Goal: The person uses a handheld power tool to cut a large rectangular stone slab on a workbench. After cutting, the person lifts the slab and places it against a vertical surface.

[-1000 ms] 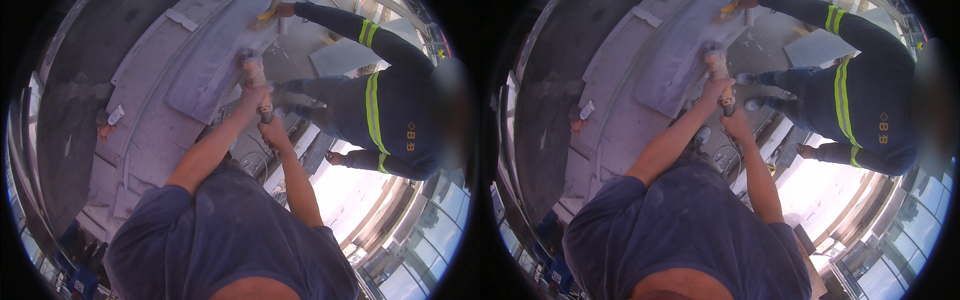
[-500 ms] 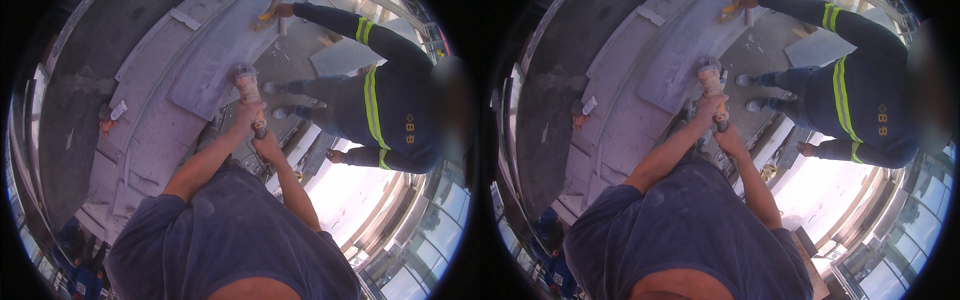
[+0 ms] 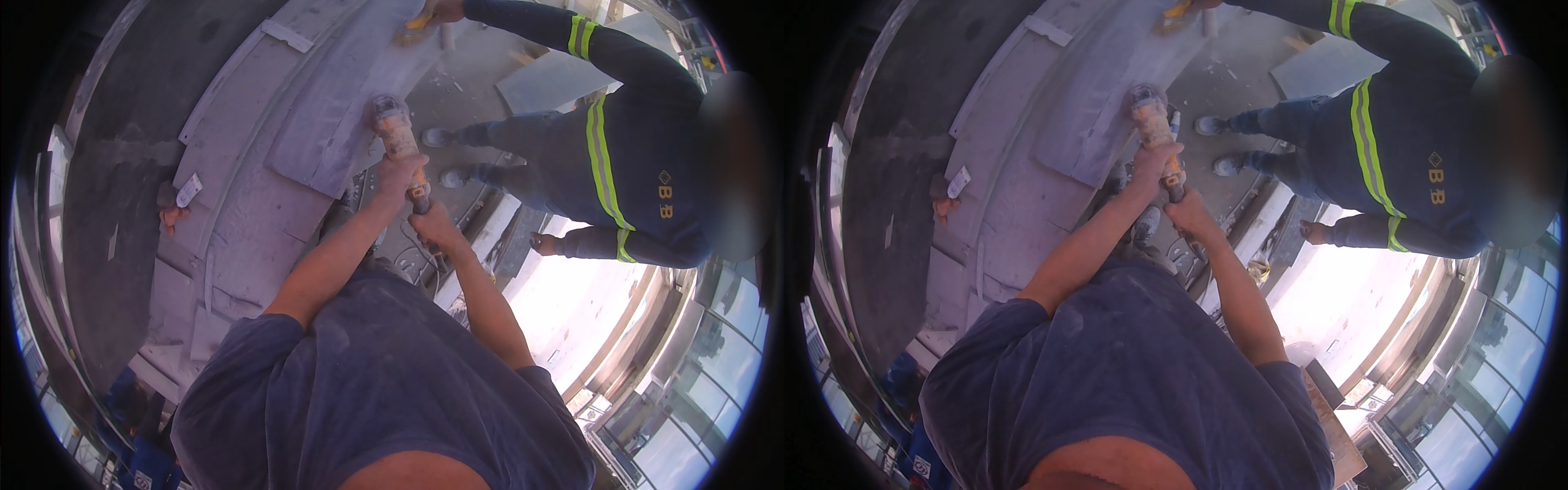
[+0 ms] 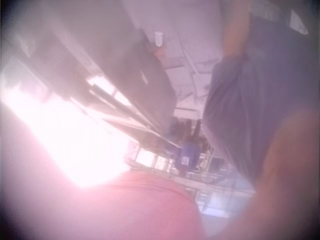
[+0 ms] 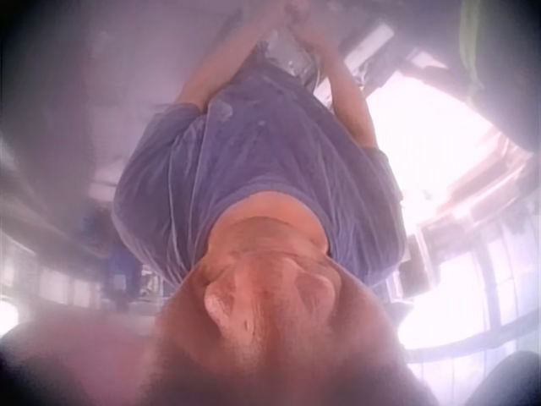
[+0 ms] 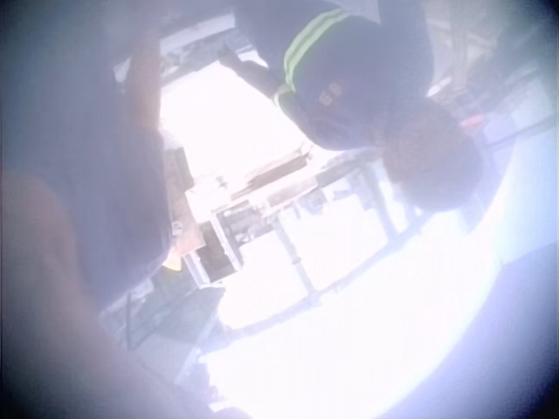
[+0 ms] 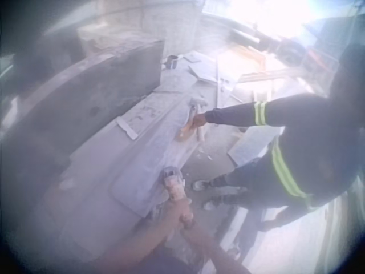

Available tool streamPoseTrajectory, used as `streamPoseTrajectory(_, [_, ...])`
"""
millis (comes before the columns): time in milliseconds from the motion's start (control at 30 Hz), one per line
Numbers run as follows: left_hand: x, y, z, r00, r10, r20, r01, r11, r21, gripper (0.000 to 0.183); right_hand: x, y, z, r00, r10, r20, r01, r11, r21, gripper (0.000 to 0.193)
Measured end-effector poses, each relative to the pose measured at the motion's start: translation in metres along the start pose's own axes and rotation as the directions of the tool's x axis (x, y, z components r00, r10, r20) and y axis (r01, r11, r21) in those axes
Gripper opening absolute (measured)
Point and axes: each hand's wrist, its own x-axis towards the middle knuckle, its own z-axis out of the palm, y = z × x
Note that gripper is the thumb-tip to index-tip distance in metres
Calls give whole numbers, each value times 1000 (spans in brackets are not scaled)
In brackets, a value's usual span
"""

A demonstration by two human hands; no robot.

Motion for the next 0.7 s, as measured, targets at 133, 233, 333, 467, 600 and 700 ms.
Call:
streamPoseTrajectory(133, [15, -6, -1, 1000, -14, 15, 14, 1000, -12, 60, 3, -4, -4, 1000, -9, -9, 9, 1000, -9, 43])
streamPoseTrajectory(233, [20, -8, 1, 999, 3, -33, -3, 1000, 10, 59, 10, -4, -6, 1000, 0, -13, -1, 999, -40, 44])
streamPoseTrajectory(333, [25, -6, 1, 1000, -2, -31, 3, 999, 46, 59, 8, -10, -8, 1000, 11, 2, -11, 999, -43, 43])
streamPoseTrajectory(467, [27, -4, 6, 999, 42, -32, -40, 998, 43, 57, 21, 2, -8, 999, -33, -14, 33, 999, -14, 41])
streamPoseTrajectory(600, [42, -6, 6, 999, 43, 12, -43, 999, 3, 54, 29, -2, -8, 999, -35, -30, 34, 999, -11, 39])
streamPoseTrajectory(700, [39, -9, 9, 1000, 16, -9, -15, 999, 30, 54, 26, -1, -12, 999, 11, -36, -11, 1000, -10, 37])
